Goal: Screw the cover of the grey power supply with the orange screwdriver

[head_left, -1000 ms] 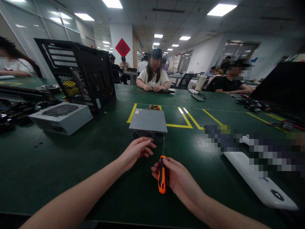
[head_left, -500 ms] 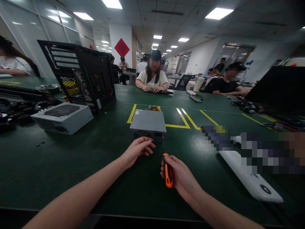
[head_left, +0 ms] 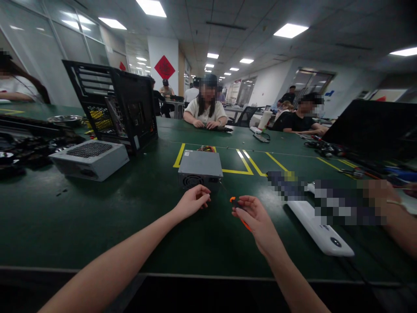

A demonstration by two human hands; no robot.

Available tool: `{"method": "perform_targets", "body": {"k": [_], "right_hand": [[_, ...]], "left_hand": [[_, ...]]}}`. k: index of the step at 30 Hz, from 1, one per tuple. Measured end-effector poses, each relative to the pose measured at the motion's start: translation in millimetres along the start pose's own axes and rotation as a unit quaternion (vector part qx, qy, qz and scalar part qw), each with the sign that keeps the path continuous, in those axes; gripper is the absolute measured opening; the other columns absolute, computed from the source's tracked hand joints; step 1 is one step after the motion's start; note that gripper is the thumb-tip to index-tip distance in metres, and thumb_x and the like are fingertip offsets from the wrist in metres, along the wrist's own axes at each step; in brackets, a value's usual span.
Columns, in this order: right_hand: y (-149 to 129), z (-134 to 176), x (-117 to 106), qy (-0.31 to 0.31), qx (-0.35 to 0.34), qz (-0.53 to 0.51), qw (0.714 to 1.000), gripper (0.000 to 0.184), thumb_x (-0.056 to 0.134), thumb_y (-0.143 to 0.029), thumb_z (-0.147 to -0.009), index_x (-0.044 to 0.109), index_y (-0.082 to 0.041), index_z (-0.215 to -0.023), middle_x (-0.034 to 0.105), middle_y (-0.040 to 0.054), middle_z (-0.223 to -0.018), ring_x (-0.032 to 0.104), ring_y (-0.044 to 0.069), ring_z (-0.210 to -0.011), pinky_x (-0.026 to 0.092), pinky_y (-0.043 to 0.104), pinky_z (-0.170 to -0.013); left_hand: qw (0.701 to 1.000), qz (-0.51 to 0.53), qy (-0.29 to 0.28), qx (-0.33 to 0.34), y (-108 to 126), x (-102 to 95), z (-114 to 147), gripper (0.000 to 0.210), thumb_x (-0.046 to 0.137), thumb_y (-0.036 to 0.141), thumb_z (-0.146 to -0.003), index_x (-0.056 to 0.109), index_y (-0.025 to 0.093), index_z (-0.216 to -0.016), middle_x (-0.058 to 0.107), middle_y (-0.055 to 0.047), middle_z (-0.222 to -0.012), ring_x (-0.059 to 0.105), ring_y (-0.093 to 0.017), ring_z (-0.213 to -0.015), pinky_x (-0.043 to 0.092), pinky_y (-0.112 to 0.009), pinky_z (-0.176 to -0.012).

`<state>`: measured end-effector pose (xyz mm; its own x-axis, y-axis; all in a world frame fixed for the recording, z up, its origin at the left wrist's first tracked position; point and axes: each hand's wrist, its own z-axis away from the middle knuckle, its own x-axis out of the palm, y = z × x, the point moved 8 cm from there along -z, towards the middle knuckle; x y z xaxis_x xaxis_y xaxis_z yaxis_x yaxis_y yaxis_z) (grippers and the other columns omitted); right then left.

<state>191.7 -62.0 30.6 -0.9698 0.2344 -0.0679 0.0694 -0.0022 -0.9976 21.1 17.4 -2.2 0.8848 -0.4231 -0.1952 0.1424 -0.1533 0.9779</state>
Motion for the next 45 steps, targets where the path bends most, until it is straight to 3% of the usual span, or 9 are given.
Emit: {"method": "perform_targets", "body": {"k": [3,6,10,13,20,26,34,40,45], "right_hand": [[-27,4,-3,0.047,-0.142,0.2,0.968,0.029,0.058,-0.024,-0.074,0.049,-0.02,-0.102,0.06,0.0071,-0.101,0.059,0.022,-0.097,0.044,0.041,-0.088],[-49,13,8,0.078,-0.248,0.344,0.902,0.024,0.048,-0.02,-0.08,0.049,-0.019,-0.104,0.06,0.009,-0.102,0.059,0.024,-0.095,0.046,0.041,-0.083],[-65,22,25,0.079,-0.31,0.432,0.843,0.022,0.042,-0.017,-0.082,0.051,-0.019,-0.102,0.061,0.0097,-0.099,0.061,0.023,-0.086,0.048,0.036,-0.072],[-68,27,34,0.062,-0.324,0.462,0.824,0.025,0.041,-0.015,-0.083,0.051,-0.019,-0.105,0.062,0.0105,-0.099,0.061,0.022,-0.084,0.048,0.036,-0.071],[-60,35,39,0.069,-0.349,0.467,0.809,0.021,0.04,-0.025,-0.09,0.055,-0.017,-0.102,0.064,0.01,-0.097,0.061,0.021,-0.084,0.046,0.032,-0.074],[-60,36,33,0.14,-0.348,0.494,0.785,0.019,0.039,-0.025,-0.089,0.051,-0.016,-0.1,0.057,0.0096,-0.091,0.059,0.018,-0.072,0.042,0.026,-0.053],[-55,51,43,0.101,-0.451,0.455,0.761,0.011,0.044,-0.014,-0.085,0.05,-0.02,-0.092,0.055,0.009,-0.095,0.055,0.02,-0.09,0.048,0.035,-0.079],[-48,43,28,0.153,-0.358,0.467,0.794,0.021,0.044,-0.029,-0.087,0.047,-0.018,-0.105,0.055,0.0115,-0.099,0.058,0.02,-0.078,0.045,0.026,-0.052],[-52,54,42,0.096,-0.444,0.447,0.771,0.021,0.045,-0.012,-0.083,0.048,-0.019,-0.102,0.058,0.0107,-0.103,0.055,0.022,-0.093,0.047,0.035,-0.078]], "left_hand": [[0.983,-0.143,0.051,0.098,22,-3.9,6,0.018,0.048,0.028,-0.084,0.056,0.017,-0.096,0.061,-0.005,-0.087,0.058,-0.016,-0.076,0.045,-0.029,-0.068],[0.925,-0.287,0.131,0.21,52,-7.2,14,0.021,0.043,0.023,-0.086,0.058,0.018,-0.1,0.06,-0.008,-0.099,0.054,-0.02,-0.095,0.043,-0.034,-0.084],[0.83,-0.44,0.218,0.266,70,-11.1,13,0.036,0.043,0.019,-0.086,0.05,0.017,-0.121,0.047,-0.011,-0.129,0.037,-0.025,-0.123,0.026,-0.043,-0.104],[0.799,-0.502,0.199,0.266,65,-7.8,5,0.044,0.039,0.015,-0.086,0.041,0.017,-0.13,0.041,-0.01,-0.137,0.032,-0.024,-0.128,0.018,-0.044,-0.108],[0.801,-0.507,0.173,0.268,58,-3.2,4,0.047,0.038,0.01,-0.083,0.044,0.019,-0.13,0.043,-0.007,-0.136,0.035,-0.022,-0.127,0.021,-0.042,-0.108],[0.805,-0.499,0.168,0.273,57,-4.9,3,0.05,0.039,0.009,-0.082,0.043,0.021,-0.131,0.044,-0.006,-0.136,0.035,-0.021,-0.128,0.022,-0.042,-0.108],[0.796,-0.512,0.183,0.268,53,-9.0,4,0.049,0.039,0.015,-0.085,0.036,0.013,-0.134,0.038,-0.01,-0.14,0.028,-0.021,-0.132,0.018,-0.04,-0.11],[0.786,-0.527,0.198,0.255,51,-13.0,5,0.045,0.041,0.016,-0.085,0.042,0.017,-0.129,0.04,-0.01,-0.137,0.029,-0.022,-0.131,0.014,-0.043,-0.11],[0.789,-0.523,0.197,0.254,51,-14.1,5,0.046,0.042,0.015,-0.084,0.042,0.018,-0.129,0.041,-0.009,-0.137,0.031,-0.023,-0.13,0.015,-0.043,-0.11]]}}
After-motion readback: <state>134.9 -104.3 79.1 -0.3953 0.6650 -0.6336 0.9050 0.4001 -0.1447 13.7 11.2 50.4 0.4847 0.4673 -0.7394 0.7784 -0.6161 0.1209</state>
